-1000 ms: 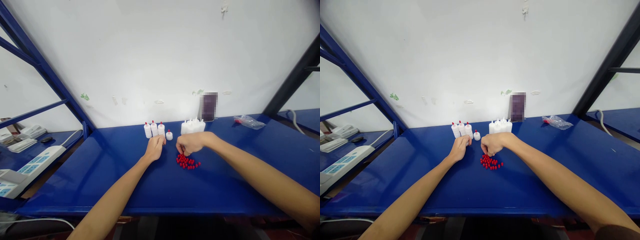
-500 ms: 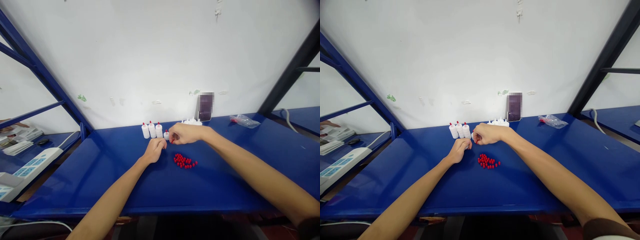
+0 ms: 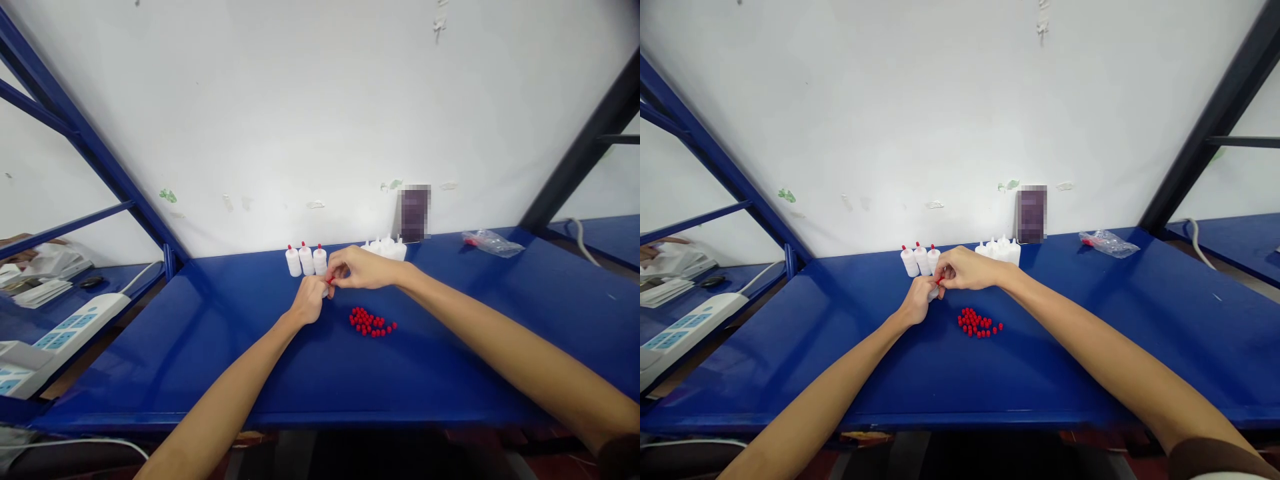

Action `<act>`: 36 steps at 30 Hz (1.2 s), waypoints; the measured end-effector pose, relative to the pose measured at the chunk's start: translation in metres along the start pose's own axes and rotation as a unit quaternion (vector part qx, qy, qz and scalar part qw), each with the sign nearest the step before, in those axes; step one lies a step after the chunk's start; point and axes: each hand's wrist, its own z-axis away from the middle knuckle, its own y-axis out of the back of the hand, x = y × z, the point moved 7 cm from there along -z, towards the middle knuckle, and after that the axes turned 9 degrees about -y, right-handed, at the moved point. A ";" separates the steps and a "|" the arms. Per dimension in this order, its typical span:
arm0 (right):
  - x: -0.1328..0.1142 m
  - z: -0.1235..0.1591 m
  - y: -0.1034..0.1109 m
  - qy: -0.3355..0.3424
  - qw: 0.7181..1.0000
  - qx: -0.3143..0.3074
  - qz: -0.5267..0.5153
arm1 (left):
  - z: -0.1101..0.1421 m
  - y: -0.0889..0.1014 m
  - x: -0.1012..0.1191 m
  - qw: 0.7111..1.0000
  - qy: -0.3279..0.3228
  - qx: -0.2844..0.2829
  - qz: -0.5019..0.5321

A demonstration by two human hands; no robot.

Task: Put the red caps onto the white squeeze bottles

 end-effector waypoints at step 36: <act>-0.004 -0.001 0.032 -0.087 0.978 0.135 0.131 | 0.006 0.024 -0.015 0.974 0.100 0.199 0.036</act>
